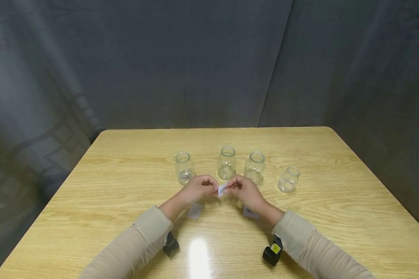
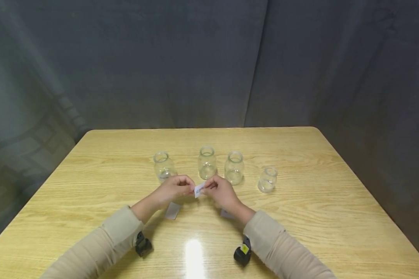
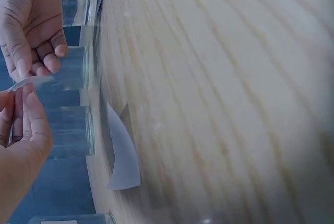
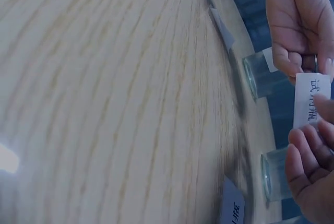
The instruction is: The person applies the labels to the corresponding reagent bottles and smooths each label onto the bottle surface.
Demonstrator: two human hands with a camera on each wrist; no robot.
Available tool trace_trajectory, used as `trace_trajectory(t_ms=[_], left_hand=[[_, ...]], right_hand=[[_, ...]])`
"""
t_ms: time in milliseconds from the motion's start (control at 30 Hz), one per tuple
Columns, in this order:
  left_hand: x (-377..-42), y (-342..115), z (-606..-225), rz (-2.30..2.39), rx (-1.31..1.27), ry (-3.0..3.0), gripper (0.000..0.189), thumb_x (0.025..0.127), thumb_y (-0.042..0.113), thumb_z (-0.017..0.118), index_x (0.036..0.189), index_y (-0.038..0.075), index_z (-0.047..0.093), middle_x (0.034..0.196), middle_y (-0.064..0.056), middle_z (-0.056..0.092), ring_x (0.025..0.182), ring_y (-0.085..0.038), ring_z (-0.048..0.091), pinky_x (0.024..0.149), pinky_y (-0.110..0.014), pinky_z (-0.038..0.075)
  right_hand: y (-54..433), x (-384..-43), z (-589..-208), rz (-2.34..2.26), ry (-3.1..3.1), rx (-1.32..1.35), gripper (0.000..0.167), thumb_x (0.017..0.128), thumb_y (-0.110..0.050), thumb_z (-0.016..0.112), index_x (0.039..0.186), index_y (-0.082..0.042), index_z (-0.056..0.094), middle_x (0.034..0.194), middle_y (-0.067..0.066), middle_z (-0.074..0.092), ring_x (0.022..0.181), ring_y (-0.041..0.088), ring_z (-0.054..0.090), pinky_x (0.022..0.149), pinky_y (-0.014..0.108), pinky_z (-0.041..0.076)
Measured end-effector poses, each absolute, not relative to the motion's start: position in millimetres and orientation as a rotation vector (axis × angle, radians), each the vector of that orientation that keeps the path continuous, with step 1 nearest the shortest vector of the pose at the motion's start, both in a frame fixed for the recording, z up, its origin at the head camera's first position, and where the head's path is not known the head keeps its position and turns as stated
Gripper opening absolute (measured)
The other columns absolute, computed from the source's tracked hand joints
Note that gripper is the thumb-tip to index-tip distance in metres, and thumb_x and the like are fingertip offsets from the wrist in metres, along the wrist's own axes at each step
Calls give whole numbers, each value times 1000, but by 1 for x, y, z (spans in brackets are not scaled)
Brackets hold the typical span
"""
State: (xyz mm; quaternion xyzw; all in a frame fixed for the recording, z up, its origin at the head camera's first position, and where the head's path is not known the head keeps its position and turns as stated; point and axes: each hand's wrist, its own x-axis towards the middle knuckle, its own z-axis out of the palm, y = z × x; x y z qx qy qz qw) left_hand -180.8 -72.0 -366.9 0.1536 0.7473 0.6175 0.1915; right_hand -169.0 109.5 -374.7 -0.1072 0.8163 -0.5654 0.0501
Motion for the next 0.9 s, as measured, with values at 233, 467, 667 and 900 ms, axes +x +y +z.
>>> trace_trajectory(t_ms=[233, 467, 667, 900], left_hand=[[-180, -70, -370, 1684, 454, 2103, 12, 83, 9, 55, 88, -2, 56, 83, -5, 57, 81, -17, 55, 79, -34, 45], [-179, -68, -368, 1655, 479, 2112, 9, 82, 10, 57, 85, 2, 58, 83, -4, 58, 81, -16, 54, 78, -34, 45], [-179, -68, -369, 1645, 484, 2111, 7, 82, 7, 55, 84, 1, 57, 82, -4, 59, 81, -18, 55, 78, -33, 45], [-179, -68, -367, 1615, 477, 2152, 6, 82, 8, 56, 82, 2, 57, 85, -5, 59, 83, -17, 54, 78, -32, 45]], right_hand=[[107, -166, -374, -1707, 2386, -446, 23, 76, -10, 65, 91, 2, 53, 87, 8, 58, 80, 20, 55, 69, 30, 47], [105, -163, -371, -1695, 2375, -459, 22, 76, -9, 65, 91, 2, 53, 87, 7, 56, 81, 21, 54, 70, 30, 46], [105, -161, -370, -1689, 2358, -477, 20, 77, -7, 63, 90, 2, 52, 86, 7, 56, 80, 20, 54, 69, 30, 46], [106, -161, -369, -1691, 2349, -488, 19, 78, -7, 62, 91, 2, 52, 87, 8, 56, 81, 21, 54, 69, 30, 46]])
